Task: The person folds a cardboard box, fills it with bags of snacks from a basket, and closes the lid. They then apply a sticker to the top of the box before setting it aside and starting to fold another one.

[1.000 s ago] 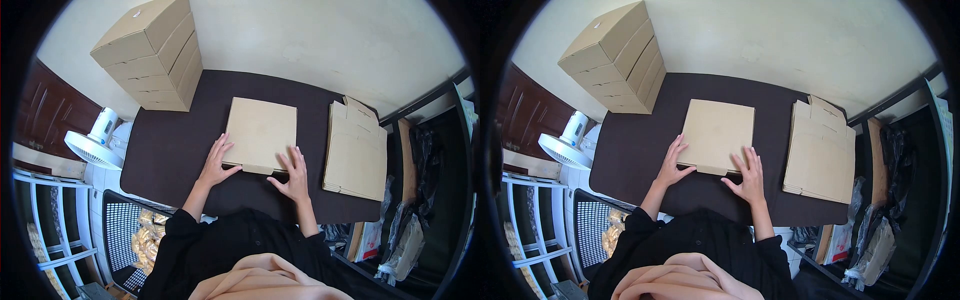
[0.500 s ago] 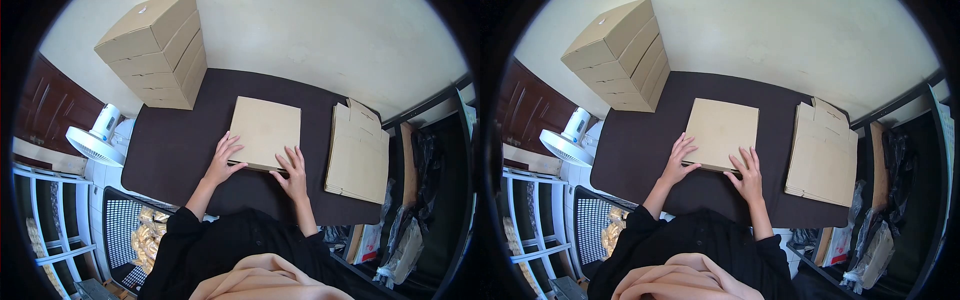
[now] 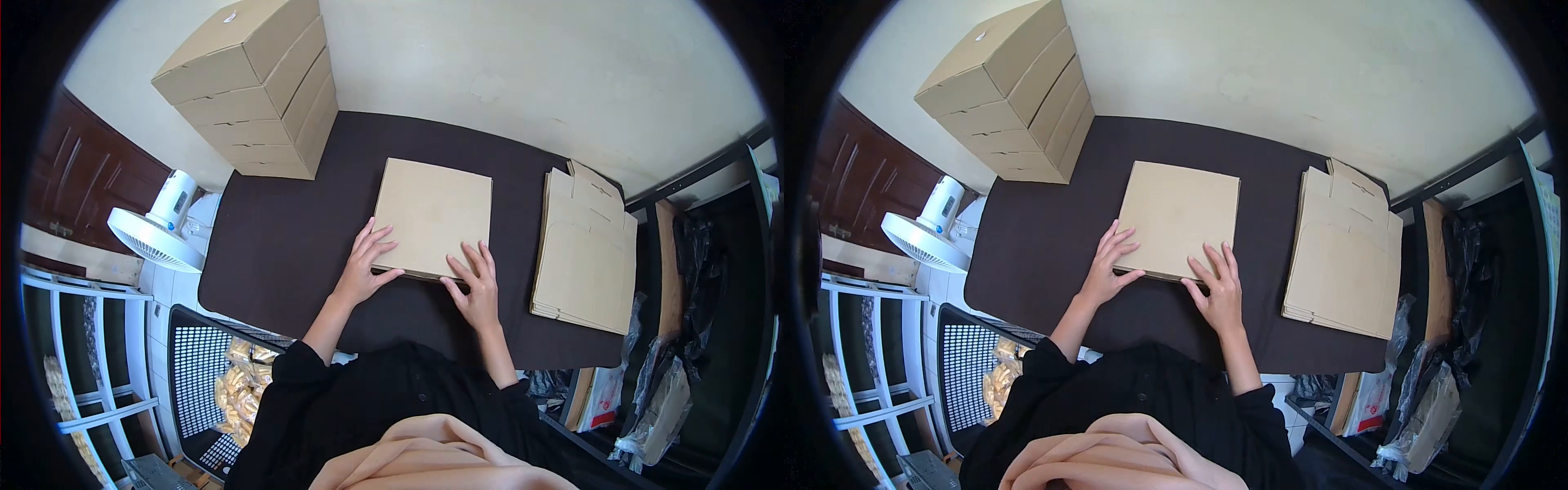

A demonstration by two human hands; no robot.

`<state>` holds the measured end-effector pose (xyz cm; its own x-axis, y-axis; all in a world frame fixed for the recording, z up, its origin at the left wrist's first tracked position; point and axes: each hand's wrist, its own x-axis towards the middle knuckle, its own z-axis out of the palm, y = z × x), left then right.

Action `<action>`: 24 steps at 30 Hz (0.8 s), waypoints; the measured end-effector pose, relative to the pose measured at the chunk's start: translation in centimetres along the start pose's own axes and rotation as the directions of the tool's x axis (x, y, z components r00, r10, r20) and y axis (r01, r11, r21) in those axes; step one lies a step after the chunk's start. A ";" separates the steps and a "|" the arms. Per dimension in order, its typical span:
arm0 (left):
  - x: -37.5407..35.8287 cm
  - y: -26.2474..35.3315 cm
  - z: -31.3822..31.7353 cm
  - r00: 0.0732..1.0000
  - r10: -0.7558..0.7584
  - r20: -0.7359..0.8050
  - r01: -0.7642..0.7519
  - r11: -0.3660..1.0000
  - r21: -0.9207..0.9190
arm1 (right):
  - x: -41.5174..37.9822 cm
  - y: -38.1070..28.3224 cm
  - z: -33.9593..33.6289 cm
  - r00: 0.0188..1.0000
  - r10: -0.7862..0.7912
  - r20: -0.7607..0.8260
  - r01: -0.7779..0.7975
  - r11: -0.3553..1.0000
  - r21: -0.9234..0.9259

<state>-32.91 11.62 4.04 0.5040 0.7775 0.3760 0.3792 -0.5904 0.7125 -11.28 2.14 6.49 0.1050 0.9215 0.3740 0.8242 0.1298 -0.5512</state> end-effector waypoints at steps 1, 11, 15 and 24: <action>-0.1 -0.2 -0.1 1.000 0.002 0.008 -0.002 1.000 0.020 | -0.2 0.1 0.2 1.000 0.002 -0.007 -0.002 1.000 0.002; 6.1 1.3 0.7 0.983 0.001 0.186 -0.060 0.948 0.312 | 5.0 -0.1 1.9 0.999 0.038 0.026 -0.027 0.939 -0.342; 6.4 0.6 2.6 0.964 -0.026 0.265 -0.114 0.860 0.498 | 5.4 0.1 3.8 0.981 0.144 0.128 -0.082 0.912 -0.401; 9.6 0.2 4.6 0.961 -0.181 0.211 0.029 0.819 0.573 | 3.7 0.0 3.5 0.975 0.161 0.151 -0.081 0.896 -0.437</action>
<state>-24.47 17.94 5.10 0.5791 0.8082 0.1069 0.7699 -0.5852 0.2545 -12.83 6.86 5.28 0.1514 0.9749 0.1633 0.9731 -0.1179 -0.1980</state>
